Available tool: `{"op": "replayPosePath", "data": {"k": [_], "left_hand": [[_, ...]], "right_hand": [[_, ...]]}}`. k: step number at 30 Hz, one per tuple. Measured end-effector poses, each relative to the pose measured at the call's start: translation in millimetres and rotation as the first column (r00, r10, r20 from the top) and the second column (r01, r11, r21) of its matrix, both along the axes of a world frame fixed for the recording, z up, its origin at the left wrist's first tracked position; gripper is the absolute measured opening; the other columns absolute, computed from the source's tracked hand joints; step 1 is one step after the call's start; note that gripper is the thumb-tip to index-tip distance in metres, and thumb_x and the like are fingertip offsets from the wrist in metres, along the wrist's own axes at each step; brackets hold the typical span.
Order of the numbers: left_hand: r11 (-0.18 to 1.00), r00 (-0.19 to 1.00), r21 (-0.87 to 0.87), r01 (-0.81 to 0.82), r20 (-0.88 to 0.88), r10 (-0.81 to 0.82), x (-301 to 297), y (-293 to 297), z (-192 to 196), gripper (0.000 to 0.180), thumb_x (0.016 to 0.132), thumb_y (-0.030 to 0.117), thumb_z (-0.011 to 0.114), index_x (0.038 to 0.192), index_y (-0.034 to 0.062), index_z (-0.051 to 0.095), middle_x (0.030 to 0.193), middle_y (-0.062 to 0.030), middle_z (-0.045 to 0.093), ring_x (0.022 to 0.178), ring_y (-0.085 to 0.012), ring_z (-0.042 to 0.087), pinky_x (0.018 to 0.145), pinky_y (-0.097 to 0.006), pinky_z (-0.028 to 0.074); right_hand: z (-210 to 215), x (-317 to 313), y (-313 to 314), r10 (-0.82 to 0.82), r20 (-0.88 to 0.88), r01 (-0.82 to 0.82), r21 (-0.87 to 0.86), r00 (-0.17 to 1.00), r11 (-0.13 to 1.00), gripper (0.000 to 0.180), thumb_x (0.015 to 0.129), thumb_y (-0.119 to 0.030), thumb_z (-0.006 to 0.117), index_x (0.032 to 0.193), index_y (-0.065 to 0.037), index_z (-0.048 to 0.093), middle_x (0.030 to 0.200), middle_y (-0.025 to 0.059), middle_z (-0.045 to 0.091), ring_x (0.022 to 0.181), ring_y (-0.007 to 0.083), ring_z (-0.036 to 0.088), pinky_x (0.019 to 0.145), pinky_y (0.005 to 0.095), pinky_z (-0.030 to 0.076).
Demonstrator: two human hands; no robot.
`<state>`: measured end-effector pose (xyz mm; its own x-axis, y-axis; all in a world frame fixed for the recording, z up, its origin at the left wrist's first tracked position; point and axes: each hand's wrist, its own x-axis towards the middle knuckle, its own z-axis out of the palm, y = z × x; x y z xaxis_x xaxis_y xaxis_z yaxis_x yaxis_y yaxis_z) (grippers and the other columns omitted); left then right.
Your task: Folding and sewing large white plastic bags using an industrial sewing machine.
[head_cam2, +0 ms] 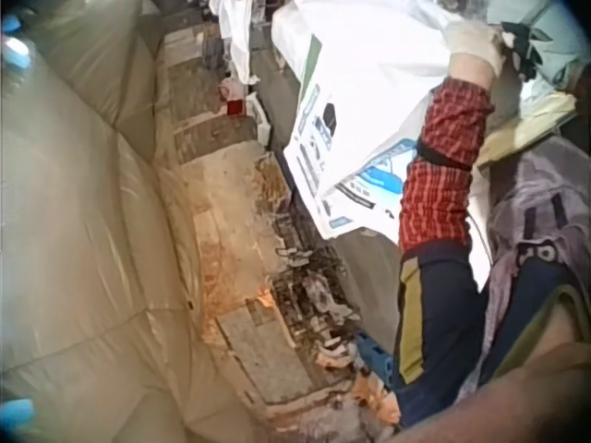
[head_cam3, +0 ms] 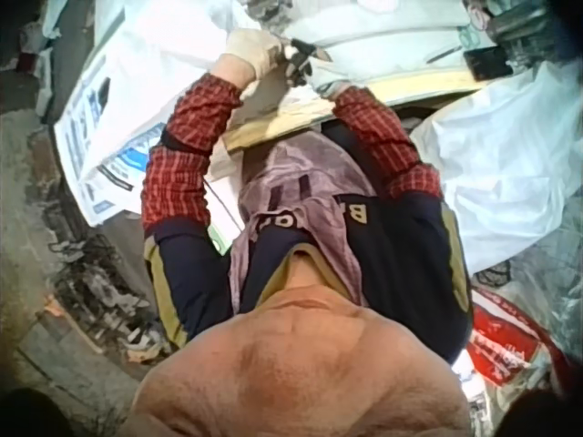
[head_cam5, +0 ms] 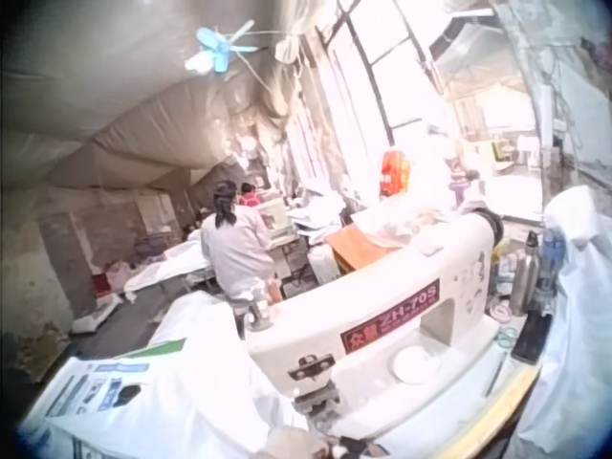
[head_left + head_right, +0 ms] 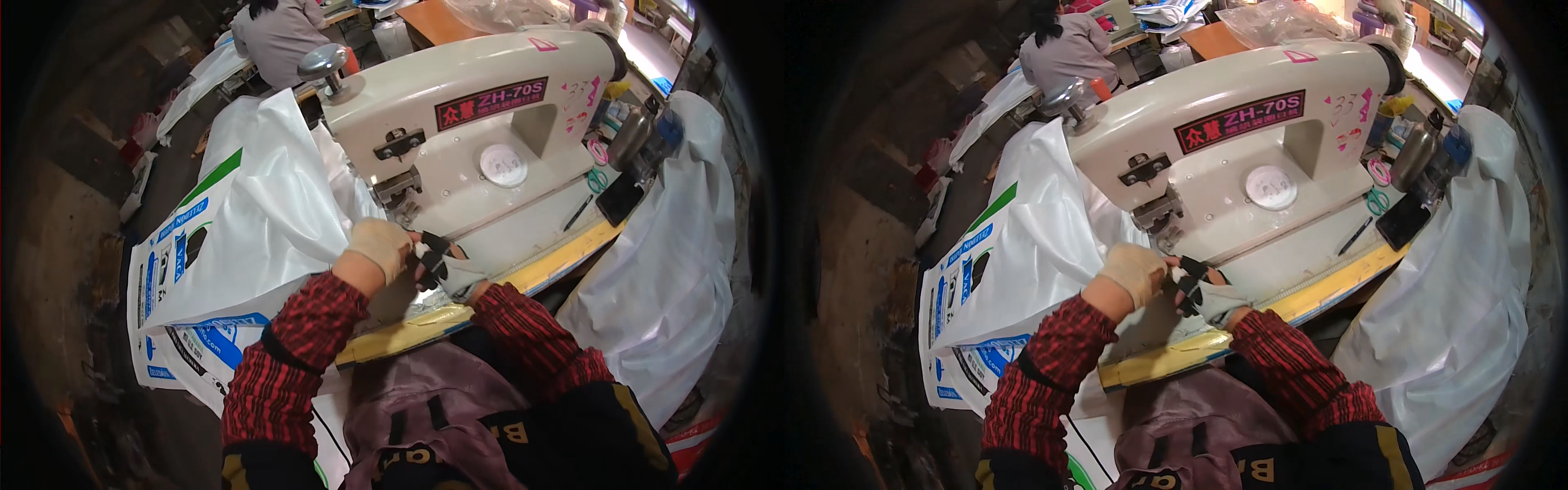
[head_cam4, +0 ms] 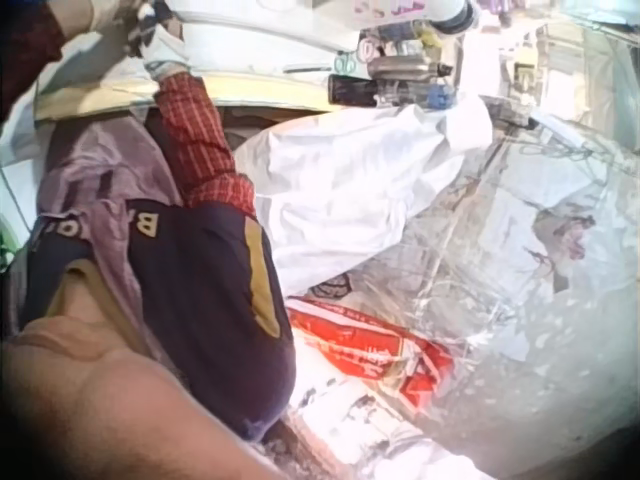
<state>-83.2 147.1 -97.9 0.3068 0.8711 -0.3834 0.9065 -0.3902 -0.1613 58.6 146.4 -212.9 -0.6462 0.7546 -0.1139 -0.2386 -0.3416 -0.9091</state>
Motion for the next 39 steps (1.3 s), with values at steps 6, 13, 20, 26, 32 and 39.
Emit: {"op": "replayPosePath", "data": {"k": [6, 13, 20, 26, 32, 39], "left_hand": [[0.945, 0.994, 0.313, -0.094, -0.021, 0.105, -76.1, 21.1, 10.8, 0.018, 0.068, 0.027, 0.06, 0.074, 0.01, 0.064, 0.078, -0.0109, 0.063, 0.074, -0.029, 0.061, 0.065, -0.04, 0.047], [0.825, 0.948, 0.564, -0.041, 0.282, -0.146, -113.5, -103.6, 126.0, 0.007, 0.052, 0.009, 0.056, 0.058, 0.0102, 0.052, 0.064, -0.0058, 0.052, 0.069, -0.025, 0.053, 0.085, -0.04, 0.038], [0.667, 0.829, 0.739, -0.099, 0.432, -0.355, -103.6, -227.3, 190.1, 0.014, 0.062, 0.008, 0.057, 0.076, 0.0069, 0.057, 0.081, -0.0081, 0.056, 0.08, -0.0265, 0.053, 0.089, -0.038, 0.036], [0.359, -0.072, -0.06, -0.931, 0.997, -0.021, -141.3, -364.2, -6.4, 0.022, 0.085, 0.023, 0.053, 0.082, 0.0012, 0.055, 0.08, -0.0047, 0.057, 0.063, -0.012, 0.05, 0.06, -0.025, 0.043], [0.318, -0.879, -0.936, -0.152, -0.02, -0.477, -177.9, -444.0, -178.7, 0.02, 0.082, 0.025, 0.052, 0.091, 0.0075, 0.054, 0.073, -0.0063, 0.054, 0.063, -0.0191, 0.053, 0.051, -0.028, 0.044], [0.083, -0.593, -0.836, -0.542, 0.311, -0.743, -304.9, -565.9, -186.6, 0.007, 0.077, 0.017, 0.05, 0.082, 0.0117, 0.051, 0.068, -0.0026, 0.05, 0.058, -0.0157, 0.049, 0.043, -0.025, 0.036]], "right_hand": [[24.9, 6.0, -10.9, 0.028, 0.018, -0.028, -0.047, 0.999, 0.998, 0.044, 0.087, -0.02, 0.052, 0.128, -0.01, 0.041, 0.063, 0.0016, 0.053, 0.055, 0.0091, 0.053, 0.05, 0.0222, 0.046], [41.3, -2.7, -15.0, -0.084, 0.289, -0.044, 0.409, 0.954, 0.912, 0.039, 0.077, -0.006, 0.053, 0.116, -0.005, 0.05, 0.067, 0.0012, 0.051, 0.061, 0.011, 0.051, 0.056, 0.0243, 0.043], [193.1, -55.9, -69.7, -0.256, -0.129, 0.154, 0.985, 0.958, 0.08, 0.059, 0.068, -0.011, 0.067, 0.122, -0.005, 0.045, 0.103, 0.0114, 0.055, 0.093, 0.0198, 0.053, 0.081, 0.0293, 0.042], [190.0, -49.4, -102.7, -0.084, 0.241, -0.23, 0.965, 0.967, 0.127, 0.016, 0.078, -0.015, 0.059, 0.088, -0.004, 0.062, 0.083, 0.007, 0.061, 0.076, 0.0162, 0.059, 0.069, 0.0286, 0.047], [231.7, -12.4, -67.6, -0.68, -0.153, -0.405, 0.702, 0.717, -0.585, 0.043, 0.078, -0.015, 0.055, 0.118, -0.001, 0.048, 0.112, 0.0186, 0.054, 0.108, 0.0285, 0.05, 0.09, 0.0349, 0.039], [266.7, -36.9, -41.4, -0.843, 0.092, -0.612, 0.73, 0.529, -0.305, 0.037, 0.087, -0.017, 0.042, 0.121, -0.005, 0.046, 0.115, 0.016, 0.053, 0.103, 0.0284, 0.052, 0.088, 0.0333, 0.04]]}}
